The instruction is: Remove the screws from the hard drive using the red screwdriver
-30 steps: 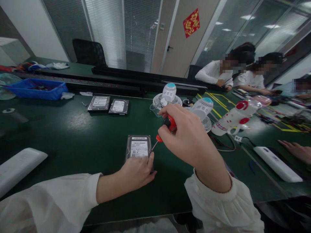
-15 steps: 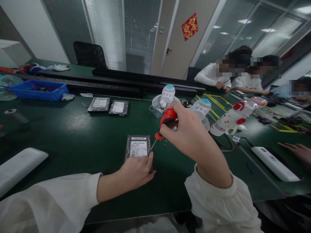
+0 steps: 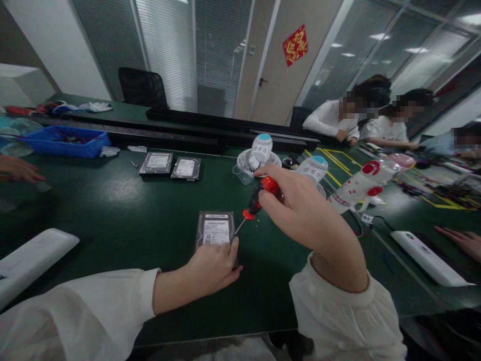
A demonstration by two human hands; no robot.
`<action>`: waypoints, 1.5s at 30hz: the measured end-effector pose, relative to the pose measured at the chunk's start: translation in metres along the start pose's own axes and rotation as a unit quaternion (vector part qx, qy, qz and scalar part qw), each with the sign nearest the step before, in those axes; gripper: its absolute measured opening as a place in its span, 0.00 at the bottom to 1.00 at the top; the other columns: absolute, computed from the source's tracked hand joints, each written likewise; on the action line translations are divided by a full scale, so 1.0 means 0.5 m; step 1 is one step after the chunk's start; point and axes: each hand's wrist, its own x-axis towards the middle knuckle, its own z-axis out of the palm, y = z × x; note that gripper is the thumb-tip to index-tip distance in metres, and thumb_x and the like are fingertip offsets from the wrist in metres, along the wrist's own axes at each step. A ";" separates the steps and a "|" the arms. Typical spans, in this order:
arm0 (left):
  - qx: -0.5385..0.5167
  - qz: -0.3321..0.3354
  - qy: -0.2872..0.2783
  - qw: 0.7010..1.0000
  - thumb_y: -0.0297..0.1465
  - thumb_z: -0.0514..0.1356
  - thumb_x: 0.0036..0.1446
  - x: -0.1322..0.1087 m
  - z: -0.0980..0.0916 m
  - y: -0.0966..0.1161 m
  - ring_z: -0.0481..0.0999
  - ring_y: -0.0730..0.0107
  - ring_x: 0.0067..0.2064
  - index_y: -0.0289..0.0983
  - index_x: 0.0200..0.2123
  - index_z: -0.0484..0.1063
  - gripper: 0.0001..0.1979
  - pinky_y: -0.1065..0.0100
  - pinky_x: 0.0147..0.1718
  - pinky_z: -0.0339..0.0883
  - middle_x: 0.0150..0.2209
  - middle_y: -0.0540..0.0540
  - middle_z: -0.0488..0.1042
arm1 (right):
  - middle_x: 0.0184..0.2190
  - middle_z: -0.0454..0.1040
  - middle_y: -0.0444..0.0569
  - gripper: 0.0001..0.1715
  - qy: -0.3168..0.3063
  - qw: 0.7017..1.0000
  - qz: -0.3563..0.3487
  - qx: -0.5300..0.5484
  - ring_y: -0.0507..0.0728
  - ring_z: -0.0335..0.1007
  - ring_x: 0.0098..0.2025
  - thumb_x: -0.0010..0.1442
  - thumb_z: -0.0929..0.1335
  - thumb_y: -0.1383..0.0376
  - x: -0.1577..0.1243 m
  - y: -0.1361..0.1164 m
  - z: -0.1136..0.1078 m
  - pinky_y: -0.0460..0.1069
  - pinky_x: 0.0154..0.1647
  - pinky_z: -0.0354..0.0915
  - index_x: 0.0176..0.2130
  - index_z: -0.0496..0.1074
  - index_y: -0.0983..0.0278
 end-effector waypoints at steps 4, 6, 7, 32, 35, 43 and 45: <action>-0.013 -0.007 -0.019 1.000 0.44 0.52 0.69 0.001 -0.002 0.000 0.82 0.50 0.40 0.24 0.66 0.64 0.33 0.59 0.32 0.76 0.43 0.29 0.81 | 0.26 0.71 0.44 0.19 -0.014 0.998 0.040 -0.037 0.54 0.64 0.28 0.68 0.61 0.50 0.000 -0.003 -0.001 0.49 0.32 0.52 0.41 0.70 0.61; -0.018 -0.009 -0.022 1.000 0.44 0.51 0.69 0.002 -0.005 0.000 0.83 0.51 0.40 0.24 0.66 0.63 0.33 0.59 0.32 0.76 0.43 0.29 0.81 | 0.25 0.70 0.43 0.18 -0.011 0.998 0.045 -0.051 0.53 0.62 0.27 0.67 0.62 0.50 0.002 -0.004 0.000 0.49 0.30 0.51 0.40 0.70 0.60; -0.020 -0.008 -0.022 1.000 0.44 0.51 0.70 0.002 -0.007 0.000 0.83 0.51 0.40 0.24 0.66 0.63 0.33 0.59 0.32 0.76 0.44 0.29 0.81 | 0.25 0.70 0.43 0.15 -0.012 0.998 0.039 -0.053 0.53 0.62 0.27 0.67 0.63 0.53 0.002 -0.004 0.000 0.49 0.31 0.51 0.42 0.70 0.61; -0.036 0.000 -0.054 0.998 0.45 0.52 0.69 0.002 -0.013 -0.007 0.82 0.49 0.42 0.24 0.67 0.62 0.34 0.55 0.36 0.77 0.46 0.29 0.80 | 0.31 0.73 0.45 0.17 -0.026 0.996 -0.002 -0.091 0.54 0.64 0.30 0.64 0.64 0.59 0.010 0.005 0.005 0.49 0.32 0.52 0.51 0.67 0.62; -0.040 0.004 -0.052 0.998 0.44 0.53 0.69 0.002 -0.015 -0.008 0.82 0.48 0.44 0.23 0.66 0.63 0.34 0.54 0.38 0.77 0.48 0.28 0.80 | 0.35 0.74 0.47 0.18 -0.038 0.995 -0.018 -0.088 0.55 0.66 0.32 0.64 0.63 0.60 0.005 0.001 0.001 0.49 0.33 0.53 0.53 0.65 0.62; -0.030 -0.001 -0.040 0.999 0.45 0.54 0.68 0.004 -0.017 -0.011 0.82 0.48 0.42 0.25 0.66 0.64 0.33 0.55 0.38 0.77 0.45 0.28 0.80 | 0.32 0.75 0.46 0.17 -0.029 0.990 -0.014 -0.134 0.55 0.68 0.30 0.67 0.63 0.56 -0.004 -0.011 0.002 0.49 0.30 0.50 0.51 0.67 0.61; -0.028 -0.003 -0.039 0.999 0.45 0.54 0.68 0.003 -0.017 -0.011 0.82 0.49 0.42 0.26 0.66 0.64 0.33 0.56 0.38 0.77 0.44 0.29 0.81 | 0.37 0.77 0.47 0.18 -0.032 0.991 -0.029 -0.124 0.56 0.70 0.33 0.65 0.63 0.61 -0.007 -0.015 0.003 0.49 0.31 0.51 0.53 0.66 0.62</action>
